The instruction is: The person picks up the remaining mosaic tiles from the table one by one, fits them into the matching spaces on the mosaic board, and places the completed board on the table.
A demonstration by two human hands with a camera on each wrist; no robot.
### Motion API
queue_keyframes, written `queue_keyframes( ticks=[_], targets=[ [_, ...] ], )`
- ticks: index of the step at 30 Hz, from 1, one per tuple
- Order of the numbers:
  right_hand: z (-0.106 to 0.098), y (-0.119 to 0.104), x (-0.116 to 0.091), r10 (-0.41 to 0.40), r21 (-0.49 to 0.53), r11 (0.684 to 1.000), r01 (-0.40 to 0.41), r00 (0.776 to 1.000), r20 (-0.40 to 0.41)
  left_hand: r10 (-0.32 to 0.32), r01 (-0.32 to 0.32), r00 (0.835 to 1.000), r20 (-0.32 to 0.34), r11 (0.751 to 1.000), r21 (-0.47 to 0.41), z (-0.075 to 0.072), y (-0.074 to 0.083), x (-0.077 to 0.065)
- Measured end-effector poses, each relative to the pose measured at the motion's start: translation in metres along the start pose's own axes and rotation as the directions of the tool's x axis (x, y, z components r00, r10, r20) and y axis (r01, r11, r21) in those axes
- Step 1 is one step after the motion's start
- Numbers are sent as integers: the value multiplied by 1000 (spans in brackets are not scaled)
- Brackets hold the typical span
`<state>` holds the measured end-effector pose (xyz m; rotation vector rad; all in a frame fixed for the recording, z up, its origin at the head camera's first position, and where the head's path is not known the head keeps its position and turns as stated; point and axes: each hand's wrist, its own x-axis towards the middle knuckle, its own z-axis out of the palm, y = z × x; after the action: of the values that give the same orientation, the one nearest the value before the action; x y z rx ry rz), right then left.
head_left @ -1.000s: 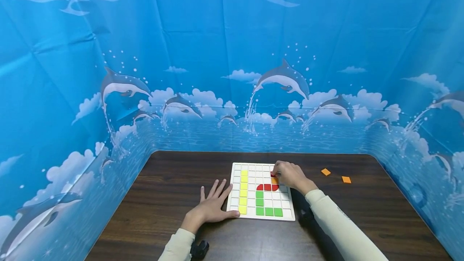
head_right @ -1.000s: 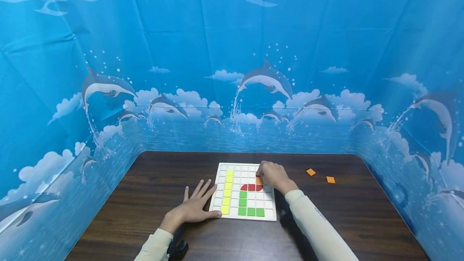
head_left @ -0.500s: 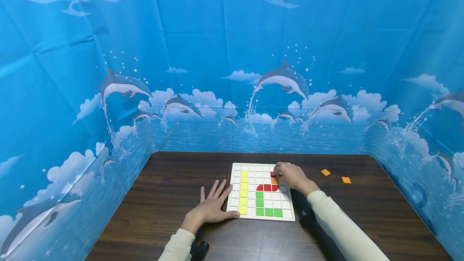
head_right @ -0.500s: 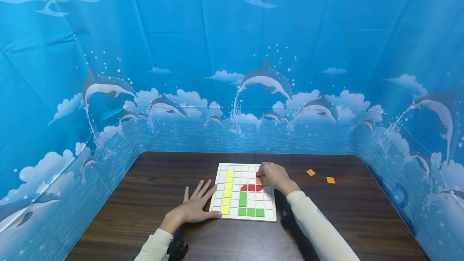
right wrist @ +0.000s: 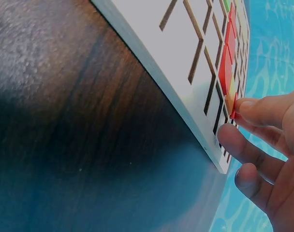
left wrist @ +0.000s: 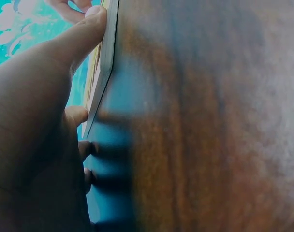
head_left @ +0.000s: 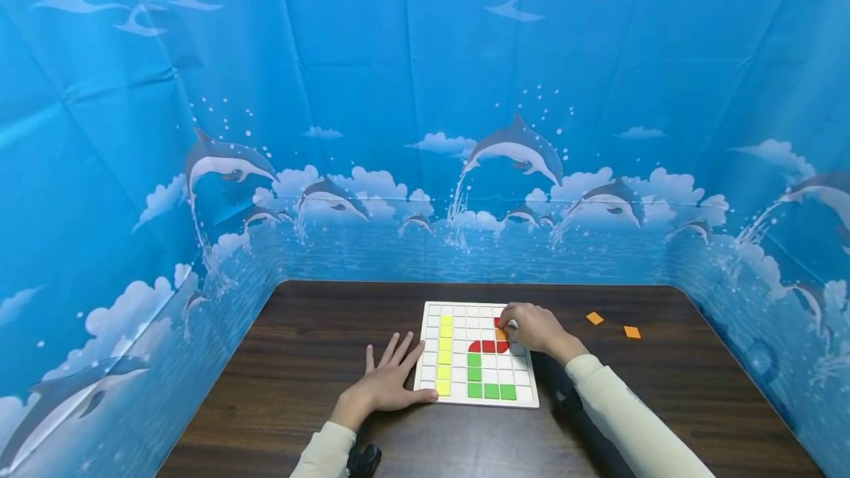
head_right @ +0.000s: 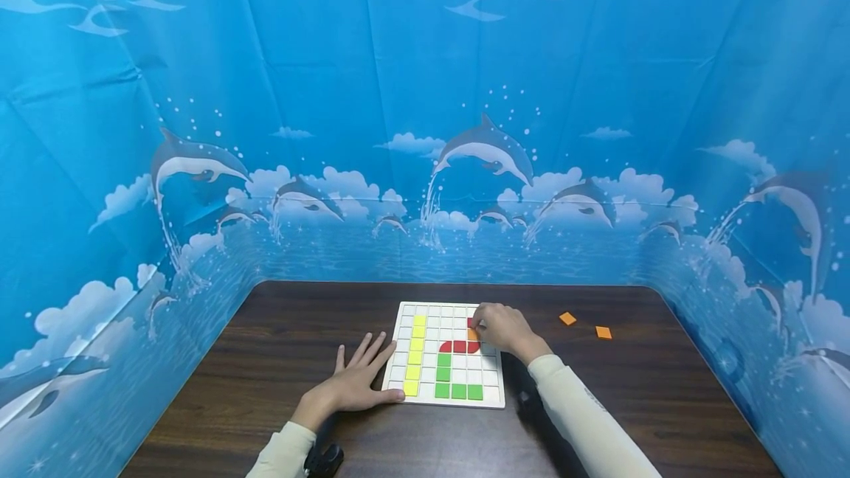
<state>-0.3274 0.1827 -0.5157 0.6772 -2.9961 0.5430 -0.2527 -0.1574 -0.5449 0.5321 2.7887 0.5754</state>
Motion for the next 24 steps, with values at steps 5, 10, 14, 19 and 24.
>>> queue_keyframes(
  ticks=[5, 10, 14, 19, 24],
  targets=[
    [-3, 0, -3, -10, 0, 1000, 10, 1000, -18, 10, -10, 1000, -7, 1000, -23, 6, -7, 3],
    [-7, 1, -7, -12, -11, 1000, 12, 998, -60, 42, -43, 999, -21, 998, -37, 1, -4, -1],
    [-9, 6, -8, -13, -31, 999, 10, 996, -87, 56, -57, 998, -29, 997, -43, 2, -6, -1],
    [-10, 15, -12, -8, -56, 998, 2, 994, -112, 57, -58, 998, -23, 997, -54, 1, -4, -3],
    [-14, 26, -18, 21, -77, 996, -33, 988, -156, 55, -56, 998, -26, 998, -40, -1, -2, -3]
  ],
)
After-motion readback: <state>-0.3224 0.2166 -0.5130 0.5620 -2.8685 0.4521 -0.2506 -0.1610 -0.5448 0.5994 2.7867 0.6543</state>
